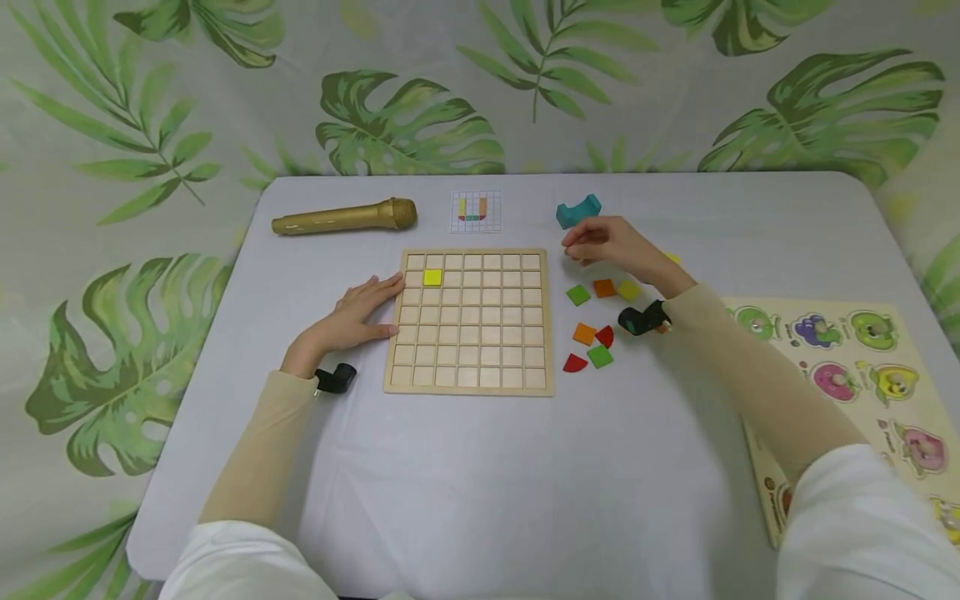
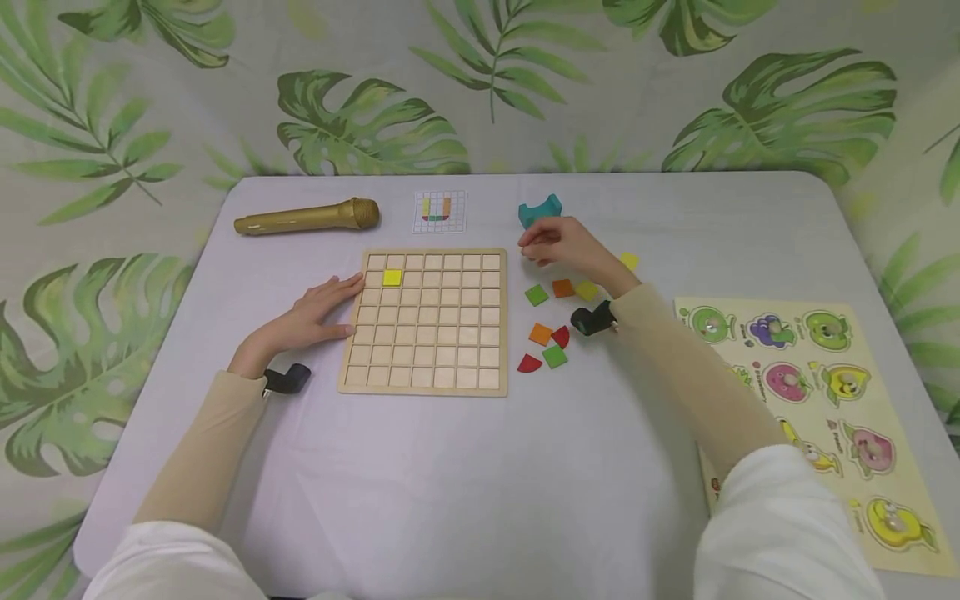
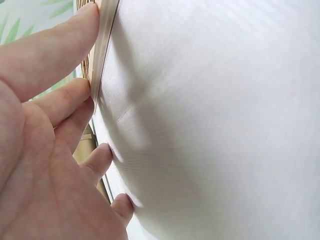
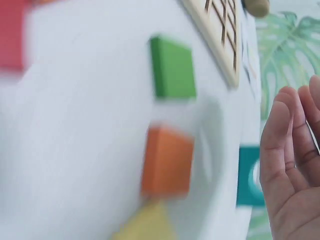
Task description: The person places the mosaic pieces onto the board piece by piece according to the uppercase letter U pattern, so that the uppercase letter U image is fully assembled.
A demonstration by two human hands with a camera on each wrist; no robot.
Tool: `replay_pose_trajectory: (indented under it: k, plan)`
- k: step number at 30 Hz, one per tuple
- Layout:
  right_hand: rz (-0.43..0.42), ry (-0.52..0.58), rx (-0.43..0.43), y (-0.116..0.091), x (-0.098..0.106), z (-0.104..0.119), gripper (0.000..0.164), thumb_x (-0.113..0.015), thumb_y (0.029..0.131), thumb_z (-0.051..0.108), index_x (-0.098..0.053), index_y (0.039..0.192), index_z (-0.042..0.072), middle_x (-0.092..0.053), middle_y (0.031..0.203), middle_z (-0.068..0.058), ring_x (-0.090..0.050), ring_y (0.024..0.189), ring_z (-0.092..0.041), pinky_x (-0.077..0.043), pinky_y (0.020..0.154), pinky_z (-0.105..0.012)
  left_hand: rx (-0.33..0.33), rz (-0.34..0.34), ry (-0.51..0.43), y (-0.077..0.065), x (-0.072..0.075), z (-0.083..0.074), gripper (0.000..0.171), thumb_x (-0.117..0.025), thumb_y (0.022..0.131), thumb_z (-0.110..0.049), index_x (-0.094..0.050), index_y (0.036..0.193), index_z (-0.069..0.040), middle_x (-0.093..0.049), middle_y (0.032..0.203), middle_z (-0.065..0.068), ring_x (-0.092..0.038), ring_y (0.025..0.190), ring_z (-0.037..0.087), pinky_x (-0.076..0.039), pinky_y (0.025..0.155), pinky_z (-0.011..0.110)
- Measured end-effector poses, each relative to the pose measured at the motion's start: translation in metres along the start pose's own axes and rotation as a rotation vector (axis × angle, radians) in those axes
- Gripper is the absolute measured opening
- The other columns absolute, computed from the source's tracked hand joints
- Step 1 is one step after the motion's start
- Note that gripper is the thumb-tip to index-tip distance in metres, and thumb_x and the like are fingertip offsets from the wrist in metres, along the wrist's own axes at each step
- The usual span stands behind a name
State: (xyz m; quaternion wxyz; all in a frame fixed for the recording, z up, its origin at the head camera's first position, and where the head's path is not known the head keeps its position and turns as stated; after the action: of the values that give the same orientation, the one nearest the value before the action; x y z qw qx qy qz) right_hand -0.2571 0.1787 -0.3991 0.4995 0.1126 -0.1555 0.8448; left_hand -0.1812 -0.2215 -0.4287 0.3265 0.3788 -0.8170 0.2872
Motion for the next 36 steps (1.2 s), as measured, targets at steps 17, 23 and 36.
replay_pose_trajectory:
  k: [17,23,36]
  plan:
    - [-0.083,-0.007,-0.182,-0.065,0.059,-0.044,0.038,-0.063,0.094,0.022,-0.055,0.121,-0.004,-0.065,0.106,0.0,-0.059,0.095,-0.015,-0.049,0.081,-0.021,0.009,-0.011,-0.013,-0.004,-0.002,-0.001,0.074,-0.063,0.093,-0.023,-0.023,0.152,-0.003,-0.011,0.159,0.011,0.003,0.144,0.036,0.005,0.108,0.06]
    - [-0.068,-0.043,-0.162,-0.069,0.057,-0.05,0.032,-0.063,0.093,0.01,-0.056,0.12,-0.005,-0.065,0.108,-0.002,-0.059,0.091,-0.014,-0.048,0.078,-0.023,0.009,-0.013,-0.006,-0.005,-0.002,-0.001,0.074,-0.064,0.093,-0.023,-0.023,0.151,-0.003,-0.011,0.159,0.011,0.002,0.144,0.036,0.005,0.108,0.061]
    - [-0.024,-0.279,-0.056,-0.064,0.043,-0.051,0.021,-0.063,0.088,-0.004,-0.066,0.108,-0.002,-0.063,0.108,-0.017,-0.056,0.091,-0.023,-0.045,0.075,-0.019,0.01,-0.013,-0.002,-0.003,-0.002,0.0,0.074,-0.064,0.093,-0.023,-0.023,0.152,-0.004,-0.011,0.159,0.01,0.003,0.144,0.036,0.005,0.108,0.06]
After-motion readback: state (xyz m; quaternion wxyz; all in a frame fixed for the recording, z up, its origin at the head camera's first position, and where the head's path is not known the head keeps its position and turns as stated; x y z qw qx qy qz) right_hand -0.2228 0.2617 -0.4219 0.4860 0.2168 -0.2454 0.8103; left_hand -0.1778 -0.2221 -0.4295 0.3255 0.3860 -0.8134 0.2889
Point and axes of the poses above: each hand's wrist, its own y-axis towards the middle knuckle, its own x-axis out of the back of the hand, z = x × y, the point moved 3 cm from there along y, towards the middle knuckle
